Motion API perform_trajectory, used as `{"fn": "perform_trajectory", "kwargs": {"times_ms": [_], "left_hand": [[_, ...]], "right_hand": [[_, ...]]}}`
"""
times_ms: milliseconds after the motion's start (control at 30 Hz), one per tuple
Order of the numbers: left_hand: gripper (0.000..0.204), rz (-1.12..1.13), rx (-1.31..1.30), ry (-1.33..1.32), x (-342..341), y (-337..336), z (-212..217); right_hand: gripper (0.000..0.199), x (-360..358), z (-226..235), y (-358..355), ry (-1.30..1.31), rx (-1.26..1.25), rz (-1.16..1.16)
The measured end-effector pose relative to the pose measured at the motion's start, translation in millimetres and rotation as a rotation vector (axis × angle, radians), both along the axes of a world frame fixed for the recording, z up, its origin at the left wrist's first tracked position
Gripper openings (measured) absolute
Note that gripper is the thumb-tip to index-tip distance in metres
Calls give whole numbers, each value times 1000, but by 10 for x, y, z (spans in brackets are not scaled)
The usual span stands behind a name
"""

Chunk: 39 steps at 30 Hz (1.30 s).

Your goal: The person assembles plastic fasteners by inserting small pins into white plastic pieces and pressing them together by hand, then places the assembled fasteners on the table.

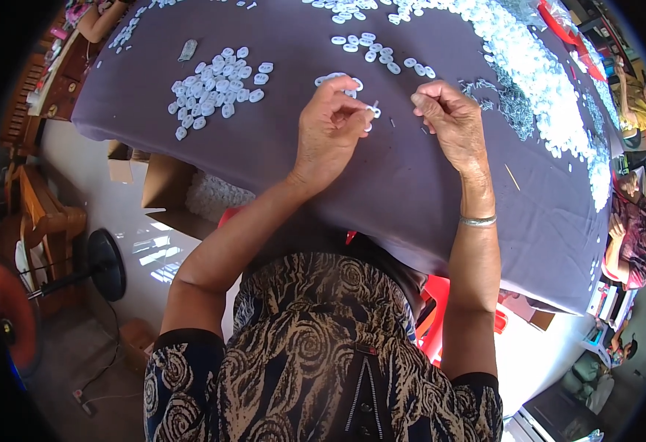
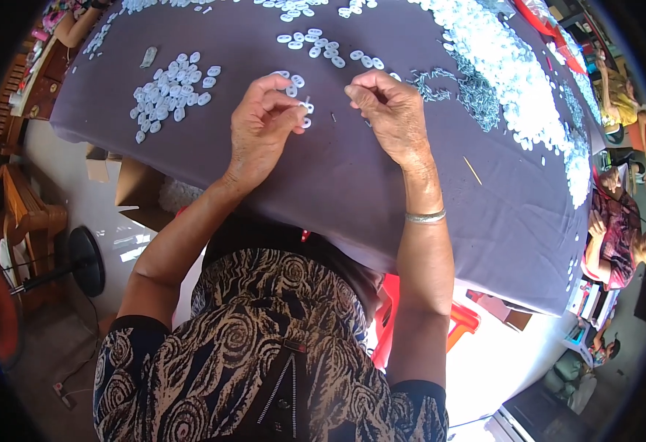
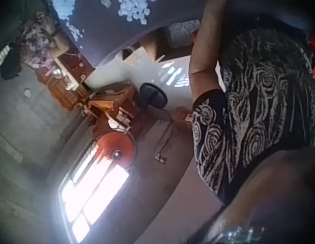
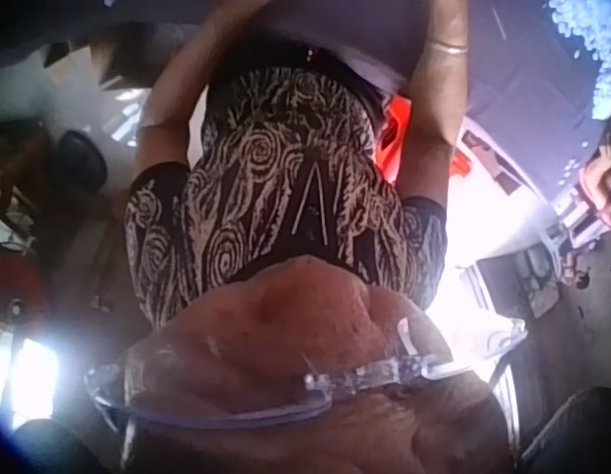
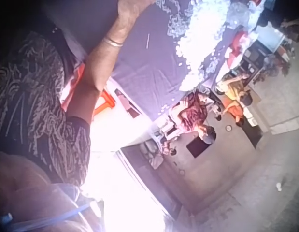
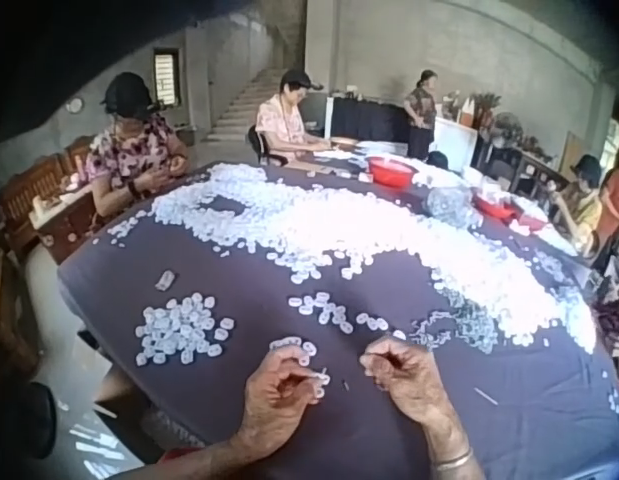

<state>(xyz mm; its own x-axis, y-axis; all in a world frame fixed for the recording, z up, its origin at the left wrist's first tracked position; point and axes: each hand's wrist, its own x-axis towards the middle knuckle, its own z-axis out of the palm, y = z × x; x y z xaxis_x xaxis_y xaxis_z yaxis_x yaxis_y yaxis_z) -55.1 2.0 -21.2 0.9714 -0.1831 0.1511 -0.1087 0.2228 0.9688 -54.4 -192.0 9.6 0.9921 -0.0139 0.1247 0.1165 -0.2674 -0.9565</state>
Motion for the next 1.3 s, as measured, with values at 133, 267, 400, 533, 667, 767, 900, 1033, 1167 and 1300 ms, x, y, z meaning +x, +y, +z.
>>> {"fn": "perform_trajectory", "kwargs": {"times_ms": [133,267,400,533,667,767,900,1033,1167,1300], "left_hand": [[35,94,26,-82,143,111,23],[33,209,7,-86,247,223,-39],[33,224,0,-42,277,243,-99],[33,220,37,-45,266,237,-89],[33,209,52,-60,264,212,-99],[32,200,35,-91,258,202,-103],[32,202,62,-128,244,205,-120],[32,188,70,-125,224,201,-96],[32,178,81,-128,229,203,-90],[31,176,79,-124,227,182,-83]], "right_hand": [[6,-8,-49,10,-65,-153,59],[5,11,-108,2,-73,-200,68],[6,-16,-96,97,-131,-261,121],[10,-51,-43,240,-166,-394,114],[12,-71,-60,375,-314,-497,167],[15,-78,-79,468,-393,-567,179],[17,-91,-99,512,-450,-648,179],[16,-116,-49,512,-488,-689,210],[16,-123,-79,534,-408,-618,206],[15,-111,-84,527,-388,-606,193]]}}
